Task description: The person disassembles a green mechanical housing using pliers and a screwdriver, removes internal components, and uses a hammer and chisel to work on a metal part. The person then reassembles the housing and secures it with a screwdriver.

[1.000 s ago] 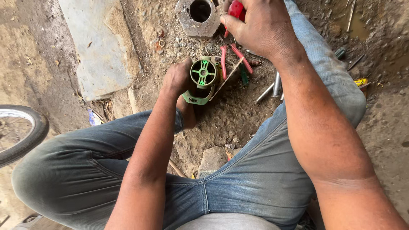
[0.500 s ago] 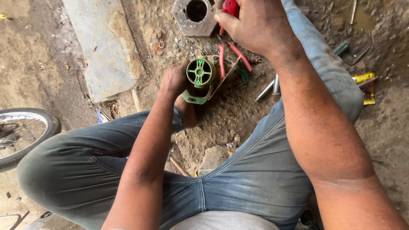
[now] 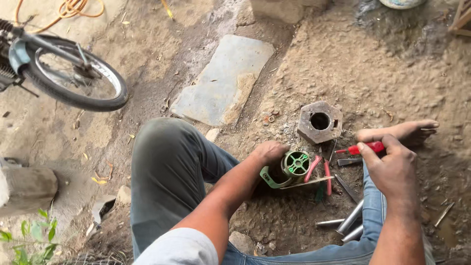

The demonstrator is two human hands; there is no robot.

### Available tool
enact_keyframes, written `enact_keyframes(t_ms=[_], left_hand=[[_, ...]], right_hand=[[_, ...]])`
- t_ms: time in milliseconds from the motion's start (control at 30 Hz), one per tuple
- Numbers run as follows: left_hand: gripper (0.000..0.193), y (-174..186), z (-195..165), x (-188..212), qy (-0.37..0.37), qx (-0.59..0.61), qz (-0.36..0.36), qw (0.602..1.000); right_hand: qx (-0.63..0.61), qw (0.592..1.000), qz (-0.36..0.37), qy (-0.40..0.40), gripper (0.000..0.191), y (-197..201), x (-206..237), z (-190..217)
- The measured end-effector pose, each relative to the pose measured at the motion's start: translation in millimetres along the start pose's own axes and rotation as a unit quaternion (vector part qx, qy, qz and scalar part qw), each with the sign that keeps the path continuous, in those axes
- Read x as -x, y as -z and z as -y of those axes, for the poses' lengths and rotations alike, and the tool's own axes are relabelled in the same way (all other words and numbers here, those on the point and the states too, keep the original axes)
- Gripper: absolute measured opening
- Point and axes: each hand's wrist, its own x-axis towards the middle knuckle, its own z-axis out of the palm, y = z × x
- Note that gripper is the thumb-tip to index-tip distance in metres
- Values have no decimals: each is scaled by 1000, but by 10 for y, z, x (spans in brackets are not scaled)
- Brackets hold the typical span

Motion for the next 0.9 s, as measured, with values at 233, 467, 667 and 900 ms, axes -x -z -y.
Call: enact_keyframes(t_ms=[233,467,667,900], left_hand=[[34,12,4,-40,14,115,20,993],[27,-1,62,-69,-10,-12,39,999],[27,2,60,-80,-23,-26,32,999],[34,-20,103,-104,-39,49,-28,998]], right_hand=[[-5,1000,10,-5,32,-53,-17,-82],[-5,1000,17,4,29,-102,-44,11],[5,1000,28,2,28,-161,-64,-25],[-2,999,35,-20,32,-141,-72,41]])
